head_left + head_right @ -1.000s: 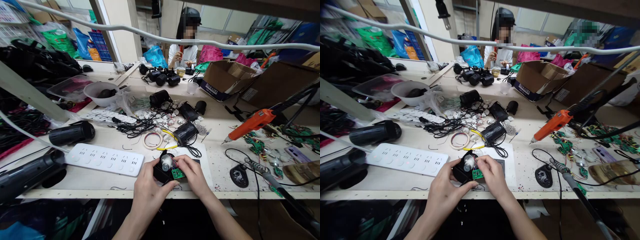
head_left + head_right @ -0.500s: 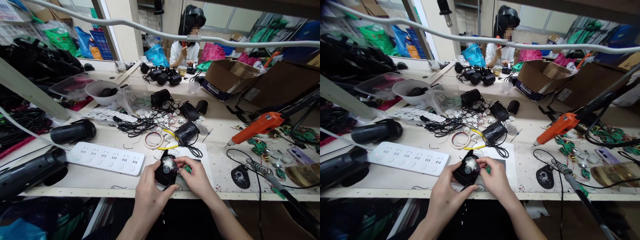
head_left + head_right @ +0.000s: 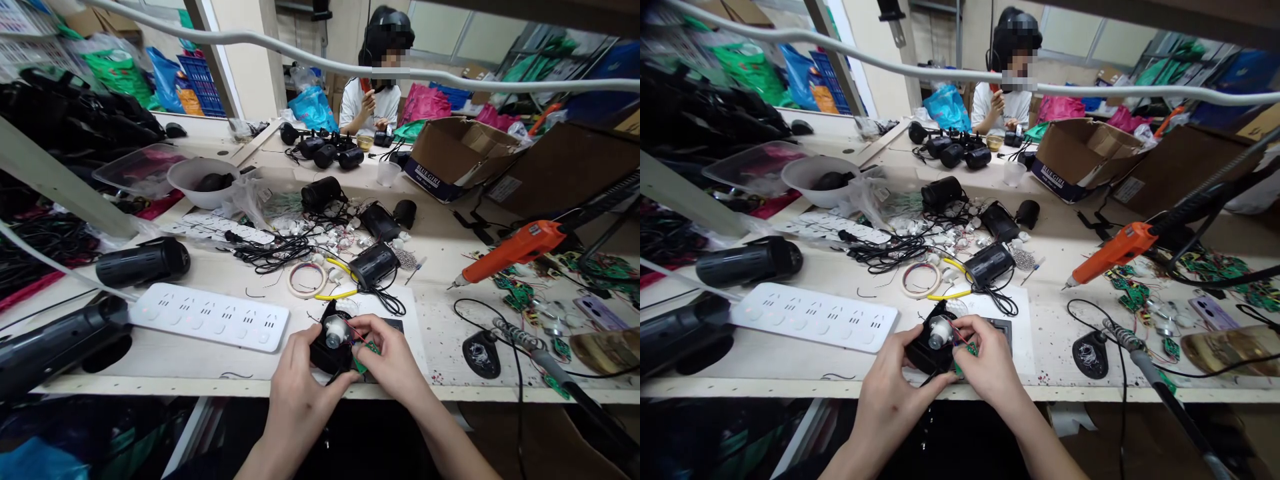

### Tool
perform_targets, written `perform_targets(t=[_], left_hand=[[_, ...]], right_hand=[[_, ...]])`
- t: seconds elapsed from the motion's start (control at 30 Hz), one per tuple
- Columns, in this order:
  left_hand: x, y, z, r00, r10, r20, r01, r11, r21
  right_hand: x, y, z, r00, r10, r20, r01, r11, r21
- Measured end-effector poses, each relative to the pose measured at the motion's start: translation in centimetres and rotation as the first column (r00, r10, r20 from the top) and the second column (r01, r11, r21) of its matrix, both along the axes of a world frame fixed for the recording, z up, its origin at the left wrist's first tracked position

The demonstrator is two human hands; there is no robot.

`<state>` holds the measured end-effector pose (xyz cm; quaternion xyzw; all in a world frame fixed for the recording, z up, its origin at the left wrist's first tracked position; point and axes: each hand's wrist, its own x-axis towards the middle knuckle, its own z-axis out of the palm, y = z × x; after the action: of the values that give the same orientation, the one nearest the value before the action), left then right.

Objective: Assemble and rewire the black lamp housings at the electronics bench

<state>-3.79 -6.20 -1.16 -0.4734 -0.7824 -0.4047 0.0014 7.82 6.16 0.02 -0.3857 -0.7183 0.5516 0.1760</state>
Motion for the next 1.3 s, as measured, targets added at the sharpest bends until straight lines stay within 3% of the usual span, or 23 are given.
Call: perform_targets(t=[0.17,0.3,0.37,0.43,0.53,0.63,0.87,1.23,1.3], left_hand=[[0.0,-0.1,-0.3,1.000,-0.008,-0.011,0.008,1.000,0.012],[0.1,-0.1,-0.3,1.000,-0.008,-0.003,0.008,1.000,0.014],[0.1,0.0,-0.2,1.000,-0.003,0.009,0.003,1.000,0.004],[0.0,0.0,-0.1,0.999,0.012,0.033,-0.012,1.000,-0.010],[0.0,0.1,0.0,0.998,0.029,0.049,-0.028,0.999,-0.021],[-0.1,0.1,0.0,0.999,0.029,0.027,-0.029,0.999,-0.016],[-0.1,0.1,0.0,1.000,0.023,0.005,-0.023,1.000,-0.002],[-0.5,-0.4,-1.0,0.999,-0.040,0.034,0.039,0.998,0.046],[-0.5,-0.4,-1.0,0.998,-0.030,0.059,0.028,0.999,0.034]], right_hand=[[0.0,-0.2,0.1,1.000,-0.013,0.013,0.013,1.000,0.000],[-0.3,-0.2,0.3,0.998,-0.029,0.062,0.017,0.983,0.181],[-0.6,-0.3,0.4,0.997,-0.040,0.059,0.015,0.926,0.376],[-1.1,-0.3,0.6,0.999,-0.029,0.039,0.002,0.832,0.555],[-2.0,0.0,1.2,0.999,0.046,0.006,-0.038,0.740,0.671],[-3.1,0.6,1.9,0.994,0.101,0.032,-0.095,0.723,0.685],[-4.4,1.4,2.8,0.966,0.136,0.219,-0.242,0.765,0.597],[-5.0,0.8,1.6,0.962,0.163,0.218,-0.272,0.649,0.711],[-5.1,0.6,1.9,0.960,0.160,0.231,-0.278,0.656,0.701]])
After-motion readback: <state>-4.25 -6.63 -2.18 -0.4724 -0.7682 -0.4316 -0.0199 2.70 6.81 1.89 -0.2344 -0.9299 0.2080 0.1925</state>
